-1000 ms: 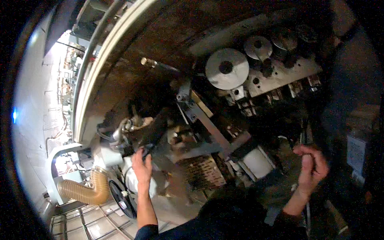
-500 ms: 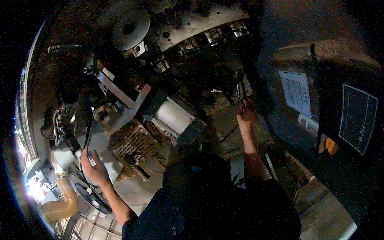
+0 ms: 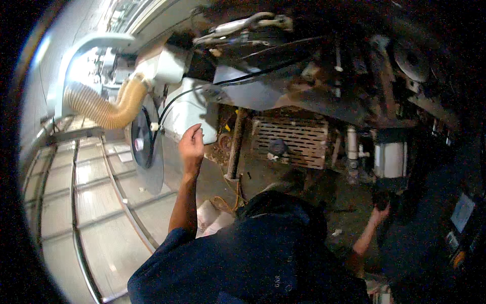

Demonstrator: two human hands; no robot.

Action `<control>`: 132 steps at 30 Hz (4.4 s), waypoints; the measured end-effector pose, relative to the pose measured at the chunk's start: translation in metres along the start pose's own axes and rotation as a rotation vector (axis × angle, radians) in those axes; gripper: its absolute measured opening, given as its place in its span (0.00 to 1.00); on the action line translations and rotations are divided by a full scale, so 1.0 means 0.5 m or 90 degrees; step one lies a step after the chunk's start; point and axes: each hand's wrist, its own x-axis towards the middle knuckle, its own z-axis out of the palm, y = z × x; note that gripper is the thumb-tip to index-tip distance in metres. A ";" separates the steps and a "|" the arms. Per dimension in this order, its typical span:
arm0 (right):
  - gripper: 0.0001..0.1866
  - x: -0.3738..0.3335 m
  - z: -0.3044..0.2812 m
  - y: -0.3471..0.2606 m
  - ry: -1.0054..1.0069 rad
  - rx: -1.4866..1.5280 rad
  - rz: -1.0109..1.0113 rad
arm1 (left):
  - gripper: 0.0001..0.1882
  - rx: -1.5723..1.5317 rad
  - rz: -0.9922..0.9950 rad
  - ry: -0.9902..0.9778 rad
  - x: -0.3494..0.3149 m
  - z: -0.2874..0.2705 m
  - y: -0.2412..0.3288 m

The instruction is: The person works on an industrial machine, using a wrench to tighten or loosen components, handling a black cable, and using a screwdriver to adjust internal parts.

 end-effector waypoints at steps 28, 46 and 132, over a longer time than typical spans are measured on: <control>0.13 0.054 -0.568 -0.711 -0.228 0.087 0.101 | 0.26 0.617 0.086 -0.359 0.059 0.350 -0.617; 0.36 0.469 -0.664 -0.927 -0.360 0.598 -0.400 | 0.19 -0.106 0.722 -0.269 0.005 0.157 0.683; 0.23 0.675 -0.528 -0.986 -0.082 0.002 -0.648 | 0.16 -0.451 -0.153 -0.864 -0.118 0.264 0.654</control>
